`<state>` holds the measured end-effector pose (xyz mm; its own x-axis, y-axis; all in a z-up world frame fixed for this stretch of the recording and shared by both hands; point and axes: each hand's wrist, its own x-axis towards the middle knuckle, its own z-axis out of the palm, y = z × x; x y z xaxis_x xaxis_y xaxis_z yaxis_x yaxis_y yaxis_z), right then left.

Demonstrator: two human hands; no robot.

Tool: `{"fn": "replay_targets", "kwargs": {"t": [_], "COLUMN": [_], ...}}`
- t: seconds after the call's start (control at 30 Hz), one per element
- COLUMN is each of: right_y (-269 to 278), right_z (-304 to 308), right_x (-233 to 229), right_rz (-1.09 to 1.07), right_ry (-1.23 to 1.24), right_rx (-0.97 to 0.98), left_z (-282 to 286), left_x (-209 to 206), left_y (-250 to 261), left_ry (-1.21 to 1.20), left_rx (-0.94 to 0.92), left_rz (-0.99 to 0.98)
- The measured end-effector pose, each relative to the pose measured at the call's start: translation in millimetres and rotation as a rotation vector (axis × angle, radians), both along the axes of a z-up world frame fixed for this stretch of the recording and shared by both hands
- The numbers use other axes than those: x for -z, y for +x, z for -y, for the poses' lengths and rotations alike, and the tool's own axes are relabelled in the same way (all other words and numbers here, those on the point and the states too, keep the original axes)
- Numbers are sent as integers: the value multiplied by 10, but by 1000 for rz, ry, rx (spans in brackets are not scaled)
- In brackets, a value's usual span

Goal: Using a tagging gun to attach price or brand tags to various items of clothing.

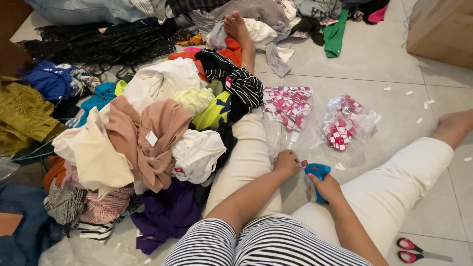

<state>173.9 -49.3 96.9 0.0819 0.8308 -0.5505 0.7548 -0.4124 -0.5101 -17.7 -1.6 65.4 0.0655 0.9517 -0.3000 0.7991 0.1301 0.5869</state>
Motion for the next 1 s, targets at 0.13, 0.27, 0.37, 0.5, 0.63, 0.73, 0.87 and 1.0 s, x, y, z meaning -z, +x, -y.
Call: {"fn": "replay_targets", "kwargs": {"t": [0.13,0.27,0.37,0.5,0.63,0.73,0.87,1.0], "right_y": [-51,-229,-234,-532,-717,-739,-673,-607], "right_z": [6,107,118,229,296,279,255,220], "right_x": [-126,-541,-593,-1188,-1564,-1619,-1442,-1272], "right_rz": [9,-10,-33,-97,-137,-150,-128,-112], "right_ry": [-12,-24,-42,-77,-124,-106,-120,-106], "right_rx": [2,22,61,154,199,216,186,142], "left_z": [-69,-101,-92,-159,-156,-167,-159,-160], "left_x": [122,418,634,886,852,778,807,814], "left_y": [0,10,41,29,35,23,13,2], "left_ry": [-8,-3,-33,-73,-102,-99,-135,-150], "left_rx": [-36,-29,-15,-7,-17,-11,57,33], "left_rz": [17,201,183,138,94,87,79,153]}}
